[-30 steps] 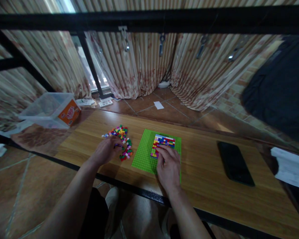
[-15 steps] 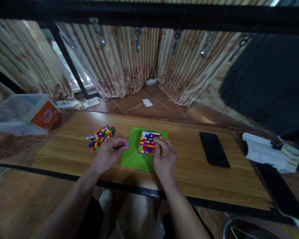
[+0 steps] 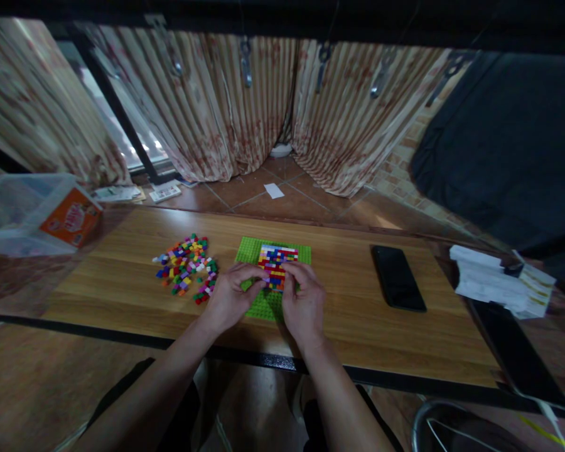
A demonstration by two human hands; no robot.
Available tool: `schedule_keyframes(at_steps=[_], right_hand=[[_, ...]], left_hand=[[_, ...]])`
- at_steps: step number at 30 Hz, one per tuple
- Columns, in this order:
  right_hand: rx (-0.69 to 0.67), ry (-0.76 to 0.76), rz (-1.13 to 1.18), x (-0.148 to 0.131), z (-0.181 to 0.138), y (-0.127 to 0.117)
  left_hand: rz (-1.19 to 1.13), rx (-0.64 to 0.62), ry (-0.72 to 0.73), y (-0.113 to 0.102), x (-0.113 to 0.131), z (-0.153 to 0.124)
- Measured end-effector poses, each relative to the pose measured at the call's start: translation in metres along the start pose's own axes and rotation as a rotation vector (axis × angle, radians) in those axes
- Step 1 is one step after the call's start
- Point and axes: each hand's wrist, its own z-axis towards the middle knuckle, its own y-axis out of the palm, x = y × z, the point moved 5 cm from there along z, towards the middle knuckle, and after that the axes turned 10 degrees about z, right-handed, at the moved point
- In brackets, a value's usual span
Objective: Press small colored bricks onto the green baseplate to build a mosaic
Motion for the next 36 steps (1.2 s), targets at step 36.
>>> schedule_keyframes(at_steps=[36], right_hand=[[-0.208,-0.106,-0.186,0.004,-0.008,0.015]], left_hand=[[0.293,-0.131,0.205,0.005,0.004,0.001]])
